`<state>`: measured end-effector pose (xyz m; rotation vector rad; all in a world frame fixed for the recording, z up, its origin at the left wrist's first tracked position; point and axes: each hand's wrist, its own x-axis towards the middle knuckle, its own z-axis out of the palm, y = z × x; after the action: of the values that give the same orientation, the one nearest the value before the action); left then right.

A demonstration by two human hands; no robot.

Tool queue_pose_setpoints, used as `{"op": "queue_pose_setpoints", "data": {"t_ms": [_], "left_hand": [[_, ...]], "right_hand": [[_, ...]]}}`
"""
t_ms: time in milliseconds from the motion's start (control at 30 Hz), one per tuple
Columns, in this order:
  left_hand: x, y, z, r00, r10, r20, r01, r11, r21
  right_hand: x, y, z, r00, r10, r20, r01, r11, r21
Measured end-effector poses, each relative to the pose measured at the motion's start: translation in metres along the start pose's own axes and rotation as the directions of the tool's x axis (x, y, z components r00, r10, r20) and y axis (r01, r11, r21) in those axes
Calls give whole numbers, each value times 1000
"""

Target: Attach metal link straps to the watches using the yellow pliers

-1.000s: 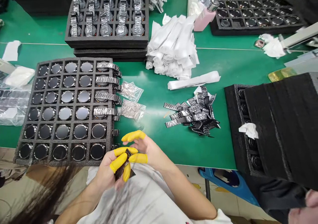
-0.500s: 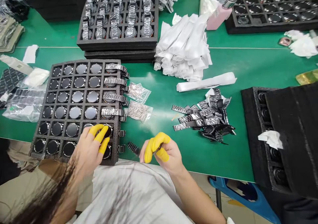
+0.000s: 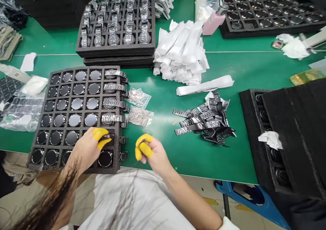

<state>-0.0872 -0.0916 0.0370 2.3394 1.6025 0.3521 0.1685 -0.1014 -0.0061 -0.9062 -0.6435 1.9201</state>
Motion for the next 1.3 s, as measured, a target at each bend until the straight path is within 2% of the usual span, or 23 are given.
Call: {"op": "queue_pose_setpoints", "data": {"t_ms": [33,100,167,233,333,500,800,1167,1300], "left_hand": [[0,5,1,998,-52,-21,48,984,-170],[2,19,4,992,-126,-8,108,881,-461],[6,32,10,994,-107,14,95,808,-582],[9,40,16,1000,-16,-2,11,823,-568],[12,39,20,991,126,-34,-127,872,-473],[11,31,17,978,205,-51,-207,888,-411],[10,34,18,974,220,-57,-225,898,-377],[5,34,22,969,234,-80,-247,910,-332],[3,36,22,976,200,-86,-216,940,-264]], "right_hand": [[1,3,5,999,32,37,-32,999,2],[4,8,15,991,87,106,-88,996,8],[6,12,24,982,118,147,-120,993,9],[8,12,29,977,137,164,-138,990,-5],[10,9,31,970,165,180,-159,986,-45],[10,4,30,960,204,194,-192,978,-76],[6,6,27,970,194,148,-179,978,-108],[6,6,25,958,211,194,-206,977,-48],[6,12,26,973,199,116,-202,979,12]]}}
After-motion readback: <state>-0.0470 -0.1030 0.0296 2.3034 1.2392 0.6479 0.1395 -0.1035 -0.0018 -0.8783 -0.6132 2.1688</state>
